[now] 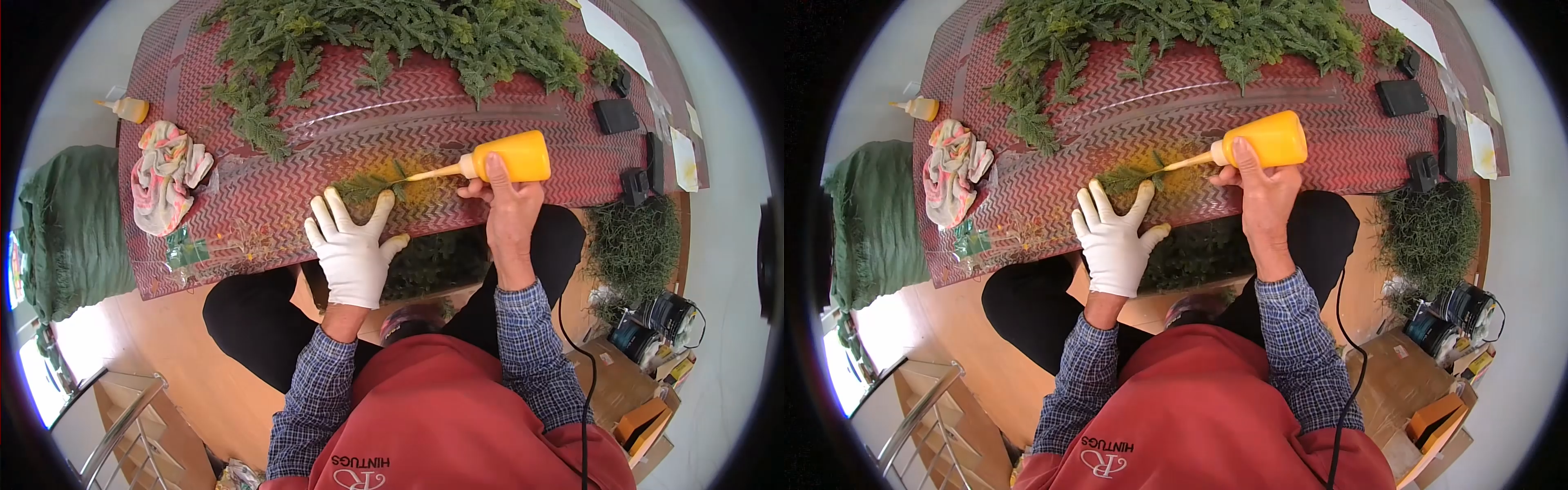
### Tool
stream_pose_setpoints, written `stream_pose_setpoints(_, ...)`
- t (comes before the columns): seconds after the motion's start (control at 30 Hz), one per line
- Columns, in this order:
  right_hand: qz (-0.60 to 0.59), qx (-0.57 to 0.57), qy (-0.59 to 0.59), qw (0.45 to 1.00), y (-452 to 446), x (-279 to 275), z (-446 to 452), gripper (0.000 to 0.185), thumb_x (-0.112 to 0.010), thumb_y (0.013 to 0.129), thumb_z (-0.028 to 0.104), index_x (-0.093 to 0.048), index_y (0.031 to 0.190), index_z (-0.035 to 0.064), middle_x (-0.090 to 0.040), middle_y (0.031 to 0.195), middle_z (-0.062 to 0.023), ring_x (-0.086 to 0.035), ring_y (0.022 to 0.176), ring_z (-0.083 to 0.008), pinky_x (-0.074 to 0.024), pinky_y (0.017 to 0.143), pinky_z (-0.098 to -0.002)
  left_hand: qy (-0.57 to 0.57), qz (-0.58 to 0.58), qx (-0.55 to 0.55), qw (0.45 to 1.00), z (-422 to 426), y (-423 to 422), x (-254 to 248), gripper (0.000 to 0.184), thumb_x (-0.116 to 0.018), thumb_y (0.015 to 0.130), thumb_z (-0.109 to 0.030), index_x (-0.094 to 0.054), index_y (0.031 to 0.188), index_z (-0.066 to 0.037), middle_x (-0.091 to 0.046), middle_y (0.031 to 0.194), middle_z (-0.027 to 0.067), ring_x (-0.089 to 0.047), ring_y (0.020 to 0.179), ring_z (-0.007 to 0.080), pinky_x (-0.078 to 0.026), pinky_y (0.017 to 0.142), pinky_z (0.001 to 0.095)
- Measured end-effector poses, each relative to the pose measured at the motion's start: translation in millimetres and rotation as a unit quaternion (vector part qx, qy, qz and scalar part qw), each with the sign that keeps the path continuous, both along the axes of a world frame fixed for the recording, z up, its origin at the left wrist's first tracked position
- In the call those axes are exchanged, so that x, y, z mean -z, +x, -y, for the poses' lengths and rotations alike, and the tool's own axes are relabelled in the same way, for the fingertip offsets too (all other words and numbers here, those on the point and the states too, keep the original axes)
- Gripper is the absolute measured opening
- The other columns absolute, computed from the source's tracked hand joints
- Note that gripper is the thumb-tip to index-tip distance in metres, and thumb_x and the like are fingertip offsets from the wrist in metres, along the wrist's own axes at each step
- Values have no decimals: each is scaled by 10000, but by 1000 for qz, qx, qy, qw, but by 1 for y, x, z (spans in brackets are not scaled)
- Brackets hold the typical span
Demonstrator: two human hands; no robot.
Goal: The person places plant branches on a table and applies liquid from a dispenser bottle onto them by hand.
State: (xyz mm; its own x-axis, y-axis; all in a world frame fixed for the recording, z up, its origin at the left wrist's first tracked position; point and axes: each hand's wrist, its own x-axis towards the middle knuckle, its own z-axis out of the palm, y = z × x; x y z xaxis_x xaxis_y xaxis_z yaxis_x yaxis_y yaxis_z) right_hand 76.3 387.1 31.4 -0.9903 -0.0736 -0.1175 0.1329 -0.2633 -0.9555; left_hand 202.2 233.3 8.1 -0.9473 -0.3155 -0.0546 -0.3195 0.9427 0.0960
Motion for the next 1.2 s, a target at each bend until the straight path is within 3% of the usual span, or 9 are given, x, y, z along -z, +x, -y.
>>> stream_pose_setpoints(0.5,-26,-2,53,998,-3,1,-3,204,-604,937,136,-581,996,-59,-638,877,-138,-600,627,-144,-604,575,-321,-2,8,-9,1000,-2,0,-1,673,-626,779,-573,-453,1388,-346,-305,1429,347,-303,1311,498,-251,1052,577)
stream_pose_setpoints(0.9,5,-23,2,1000,13,9,23,191,-607,935,131,-585,984,-53,-637,876,-123,-598,628,-137,-602,577,-323,0,9,-15,1000,-4,0,-1,670,-637,774,-562,-463,1381,-339,-320,1419,344,-299,1311,496,-254,1049,581)
stream_pose_setpoints(1.2,-29,7,30,999,3,-2,-11,208,-594,945,139,-578,991,-63,-636,879,-129,-594,624,-138,-603,589,-318,-3,-8,-16,1000,-4,2,4,673,-630,775,-571,-457,1387,-350,-317,1425,340,-301,1310,493,-249,1047,584)
